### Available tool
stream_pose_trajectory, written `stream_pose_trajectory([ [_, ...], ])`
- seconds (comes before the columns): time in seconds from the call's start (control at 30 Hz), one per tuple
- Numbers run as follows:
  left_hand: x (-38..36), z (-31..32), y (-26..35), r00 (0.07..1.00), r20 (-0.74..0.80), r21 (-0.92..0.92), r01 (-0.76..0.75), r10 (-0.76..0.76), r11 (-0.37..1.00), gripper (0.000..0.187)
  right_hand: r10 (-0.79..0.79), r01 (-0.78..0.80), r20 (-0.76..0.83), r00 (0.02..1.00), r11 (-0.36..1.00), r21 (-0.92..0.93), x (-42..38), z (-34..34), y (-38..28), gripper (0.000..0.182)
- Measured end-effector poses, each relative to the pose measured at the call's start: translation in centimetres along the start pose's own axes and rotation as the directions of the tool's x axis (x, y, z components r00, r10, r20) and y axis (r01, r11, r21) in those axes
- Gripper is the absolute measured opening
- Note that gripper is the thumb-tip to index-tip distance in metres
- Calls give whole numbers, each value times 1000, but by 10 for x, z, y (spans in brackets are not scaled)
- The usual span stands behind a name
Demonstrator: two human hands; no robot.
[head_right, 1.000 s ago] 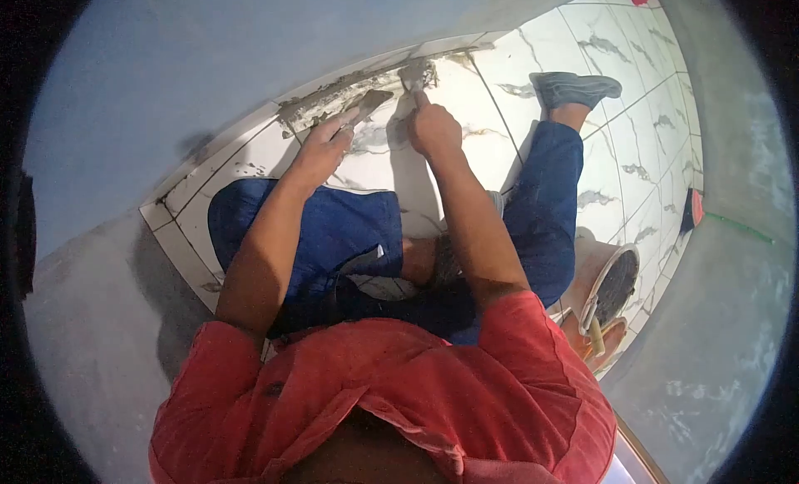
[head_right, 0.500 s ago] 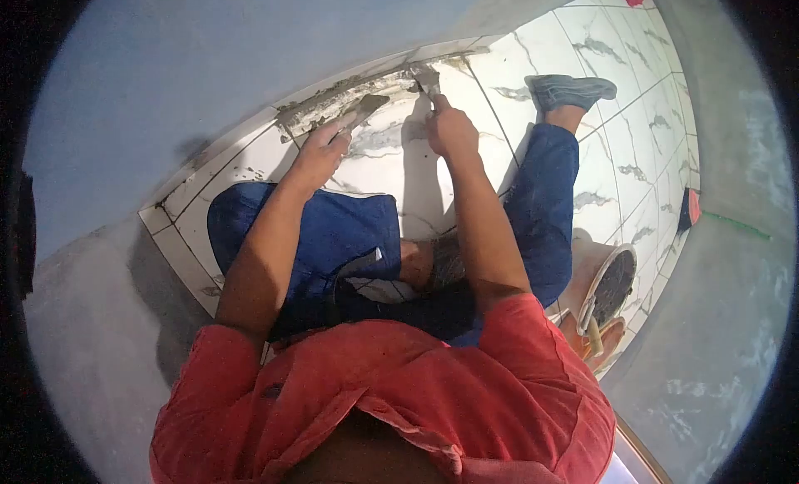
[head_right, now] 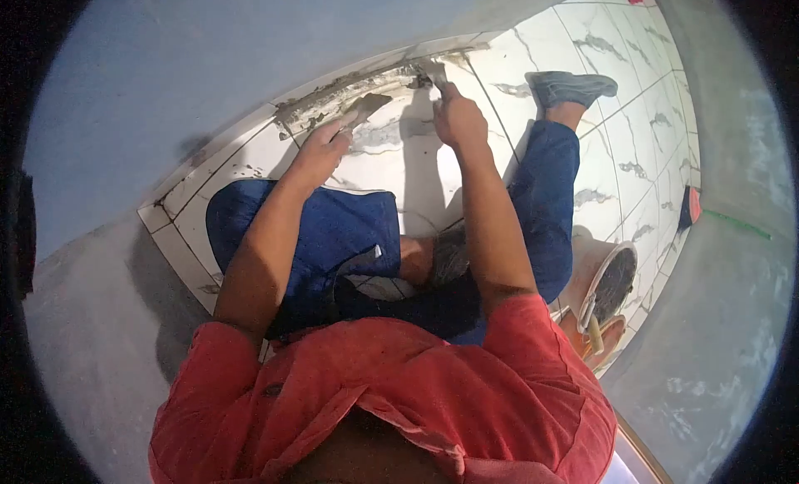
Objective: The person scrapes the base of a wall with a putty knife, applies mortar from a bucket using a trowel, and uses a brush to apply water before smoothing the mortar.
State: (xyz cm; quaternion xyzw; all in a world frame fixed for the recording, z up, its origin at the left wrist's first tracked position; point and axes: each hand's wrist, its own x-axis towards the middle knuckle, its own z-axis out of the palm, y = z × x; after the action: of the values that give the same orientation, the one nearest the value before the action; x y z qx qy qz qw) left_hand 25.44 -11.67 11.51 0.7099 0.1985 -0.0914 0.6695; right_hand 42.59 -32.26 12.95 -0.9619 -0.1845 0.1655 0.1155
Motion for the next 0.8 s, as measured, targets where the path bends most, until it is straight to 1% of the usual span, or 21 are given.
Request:
stream_pose_trajectory([
  [0.07, 2, 1, -5, 1000, 6, -3, -27, 27, 1000, 50, 3, -3, 17, 1000, 1000, 15, 9, 5, -6, 41],
  [0.13, 1, 1, -3, 999, -3, 1, -42, 42, 999, 49, -5, 6, 40, 999, 999, -31, 16, 13, -14, 40],
  [0.17, -1, 1, -1, 998, -17, -2, -53, 53, 999, 49, 22, -19, 93, 995, 999, -34, 12, 14, -17, 40],
  [0.2, -2, 1, 0, 998, -23, -3, -52, 52, 999, 49, 16, -12, 94, 995, 999, -35, 7, 16, -15, 40],
  [0.27, -6, -1, 8, 1000, 23, 57, 2, -4, 998, 48, -4, 10, 115, 993, 999, -52, -5, 14, -11, 41],
  [0.3, -5, 0, 2, 999, 34, 91, -15, 12, 996, 48, 9, -6, 119, 993, 999, -33, -9, 11, -7, 39],
  [0.33, -5, 1, 1, 999, 33, 88, -14, 11, 996, 48, 9, -5, 121, 993, 999, -36, -8, 10, -8, 39],
  [0.4, -6, 4, 0, 992, 117, 172, 18, -38, 985, 44, -107, 105, 20, 994, 992, 64, -9, 9, -10, 39],
  [0.43, -3, 4, -9, 988, 153, 234, -7, -30, 972, 43, -63, 64, 63, 996, 998, -13, -7, 5, -23, 41],
  [0.47, -2, 5, -11, 987, 158, 236, -14, -25, 972, 43, -58, 59, 57, 997, 998, -14, -4, 9, -26, 41],
  [0.53, -5, 3, -14, 991, 136, 249, -52, 18, 967, 44, -53, 62, 98, 994, 994, -92, -1, 20, -30, 41],
  [0.57, -4, 2, -13, 991, 131, 250, -54, 21, 967, 44, -19, 39, 150, 988, 990, -132, -2, 22, -27, 41],
  [0.63, -5, 2, -15, 990, 139, 321, -13, -33, 947, 44, -46, 68, 176, 983, 990, -121, -9, 17, -13, 41],
  [0.67, -6, 3, -17, 990, 139, 313, -10, -35, 950, 44, -63, 86, 200, 978, 990, -109, -17, 11, -11, 41],
  [0.73, -3, 5, -16, 982, 186, 313, -41, -19, 949, 43, -63, 86, 198, 978, 990, -110, -18, -7, -10, 39],
  [0.77, -4, 6, -14, 981, 192, 311, -41, -20, 950, 43, -68, 83, 152, 986, 992, -96, -16, -13, -12, 39],
  [0.8, -4, 6, -12, 972, 226, 310, -7, -66, 951, 43, -73, 81, 106, 992, 994, -79, -13, -15, -12, 38],
])
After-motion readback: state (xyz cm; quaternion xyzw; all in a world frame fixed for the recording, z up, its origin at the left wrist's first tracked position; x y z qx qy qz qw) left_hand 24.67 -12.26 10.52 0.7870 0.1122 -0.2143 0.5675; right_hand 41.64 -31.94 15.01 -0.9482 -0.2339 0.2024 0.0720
